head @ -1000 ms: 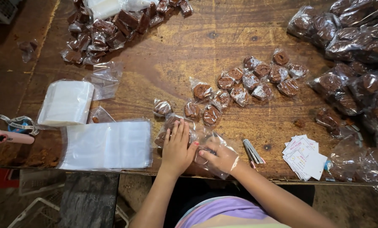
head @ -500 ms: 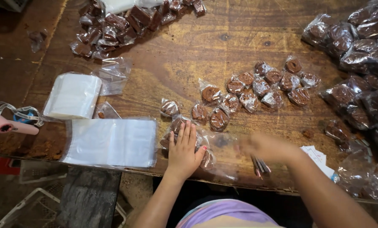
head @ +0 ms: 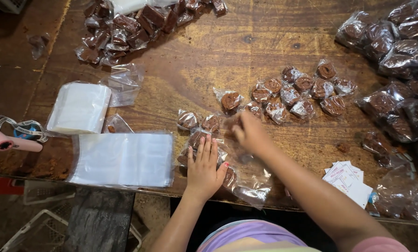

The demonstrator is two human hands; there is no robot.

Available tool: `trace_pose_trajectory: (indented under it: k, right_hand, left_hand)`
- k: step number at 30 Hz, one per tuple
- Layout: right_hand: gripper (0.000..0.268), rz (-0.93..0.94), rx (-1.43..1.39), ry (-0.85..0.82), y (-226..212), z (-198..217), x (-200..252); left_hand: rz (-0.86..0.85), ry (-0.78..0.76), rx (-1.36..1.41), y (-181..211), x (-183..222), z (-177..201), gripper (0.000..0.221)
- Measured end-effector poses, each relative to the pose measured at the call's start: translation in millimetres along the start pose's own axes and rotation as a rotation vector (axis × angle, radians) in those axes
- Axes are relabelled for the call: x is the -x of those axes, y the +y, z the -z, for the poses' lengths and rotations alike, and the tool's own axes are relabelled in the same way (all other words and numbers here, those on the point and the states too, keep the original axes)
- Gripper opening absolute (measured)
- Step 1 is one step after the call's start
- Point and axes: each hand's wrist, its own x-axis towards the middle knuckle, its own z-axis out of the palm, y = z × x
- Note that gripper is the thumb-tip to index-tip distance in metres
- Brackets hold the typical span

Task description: The person packages brown circular cookies by placing them into plastic bags, adding a small label card, and sealing the bags using a heat sealer.

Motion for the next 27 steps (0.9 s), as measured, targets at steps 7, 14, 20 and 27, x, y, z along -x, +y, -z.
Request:
trace_pose_trajectory:
  k: [7,14,20,27]
  right_hand:
    - [0.052,-0.168,0.293,-0.026,24,41,-34]
    - [0.064,-0.228,0.023,-0.224,-61,78,16]
    - [0.045,-0.191,0.5,-0.014,5,82,61]
    - [0.067,-0.298,-0.304,-0.332,31,112,94]
  left_hand:
    - [0.011,-0.017,0.033,3,-1,6,0.075]
    - [-0.101,-0.194,0.197,94,-32,103,0.032]
    - [-0.437,-0.071,0.258,111,25,-1,0.006]
    - [-0.237,-0.027,0.087,83,3,24,0.041]
